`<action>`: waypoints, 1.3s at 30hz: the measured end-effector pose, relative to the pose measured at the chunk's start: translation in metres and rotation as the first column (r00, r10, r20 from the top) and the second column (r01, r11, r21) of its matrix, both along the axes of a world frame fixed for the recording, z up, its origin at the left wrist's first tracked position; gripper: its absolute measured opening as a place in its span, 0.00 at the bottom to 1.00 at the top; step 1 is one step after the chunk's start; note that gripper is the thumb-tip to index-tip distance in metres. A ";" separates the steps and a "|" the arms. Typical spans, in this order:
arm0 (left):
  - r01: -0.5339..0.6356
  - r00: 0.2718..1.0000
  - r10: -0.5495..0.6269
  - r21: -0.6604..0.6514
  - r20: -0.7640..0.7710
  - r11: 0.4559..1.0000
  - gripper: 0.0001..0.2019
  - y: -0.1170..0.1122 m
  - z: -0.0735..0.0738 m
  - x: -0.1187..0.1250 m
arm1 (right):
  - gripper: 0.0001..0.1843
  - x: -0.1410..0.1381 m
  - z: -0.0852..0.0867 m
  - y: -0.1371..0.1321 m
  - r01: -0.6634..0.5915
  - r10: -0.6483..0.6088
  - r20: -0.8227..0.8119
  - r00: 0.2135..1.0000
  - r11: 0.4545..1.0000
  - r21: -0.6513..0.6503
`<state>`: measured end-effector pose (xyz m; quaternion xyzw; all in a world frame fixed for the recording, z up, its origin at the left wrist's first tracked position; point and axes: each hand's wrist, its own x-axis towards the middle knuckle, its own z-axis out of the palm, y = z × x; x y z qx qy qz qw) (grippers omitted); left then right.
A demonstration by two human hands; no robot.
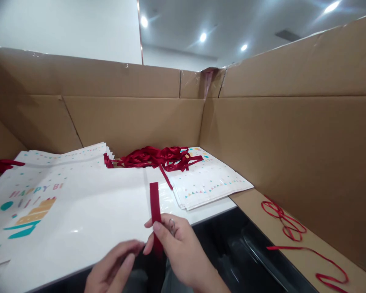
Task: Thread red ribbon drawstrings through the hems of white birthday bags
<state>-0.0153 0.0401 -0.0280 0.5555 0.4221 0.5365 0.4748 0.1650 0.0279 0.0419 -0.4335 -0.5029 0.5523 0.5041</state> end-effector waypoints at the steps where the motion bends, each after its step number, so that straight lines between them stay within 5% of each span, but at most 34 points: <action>1: -0.005 0.996 0.006 -0.013 0.086 1.000 0.16 -0.003 0.019 0.003 | 0.24 -0.004 0.002 -0.005 -0.038 0.038 -0.002 0.999 0.999 -0.002; 5: 0.161 0.975 -0.147 -0.077 0.164 0.984 0.17 -0.016 0.055 0.017 | 0.26 -0.020 0.010 -0.025 -0.142 0.138 0.071 0.988 0.989 0.044; 10: 0.029 0.938 -0.025 -0.005 0.345 1.000 0.11 -0.050 0.062 0.021 | 0.21 -0.029 0.013 -0.064 -0.144 0.124 0.193 0.973 0.985 0.095; 14: -0.131 0.886 0.124 -0.017 0.446 0.991 0.11 -0.067 0.069 0.002 | 0.34 -0.014 0.033 -0.102 0.124 -0.139 0.036 0.990 0.954 0.274; 18: -0.095 0.910 0.138 -0.128 0.390 0.987 0.16 -0.062 0.063 -0.012 | 0.28 0.016 0.054 -0.107 0.226 -0.227 -0.031 0.973 0.929 0.293; 21: -0.063 0.940 0.144 -0.258 0.308 0.964 0.19 -0.057 0.047 -0.010 | 0.21 0.022 0.038 -0.082 0.163 -0.159 -0.032 0.987 0.972 0.172; 25: -0.030 0.962 0.108 -0.295 0.252 0.955 0.19 -0.061 0.027 -0.003 | 0.19 0.005 -0.023 -0.051 0.266 -0.254 -0.129 0.959 0.960 0.088; 28: -0.021 0.976 0.077 -0.263 0.204 0.965 0.18 -0.071 0.023 -0.004 | 0.23 -0.008 -0.067 -0.056 0.375 -0.373 -0.040 0.927 0.915 0.146; 30: -0.028 0.988 0.062 -0.225 0.144 0.974 0.18 -0.078 0.026 -0.007 | 0.26 -0.011 -0.080 -0.070 0.351 -0.374 0.084 0.924 0.913 0.208; 32: -0.044 0.996 0.057 -0.176 0.072 0.983 0.18 -0.084 0.031 -0.010 | 0.28 -0.009 -0.079 -0.084 0.280 -0.339 0.212 0.917 0.923 0.263; 39: -0.081 0.992 0.082 0.015 -0.101 0.997 0.16 -0.088 0.043 -0.018 | 0.28 0.005 -0.033 -0.097 0.130 -0.309 0.450 0.838 0.914 0.384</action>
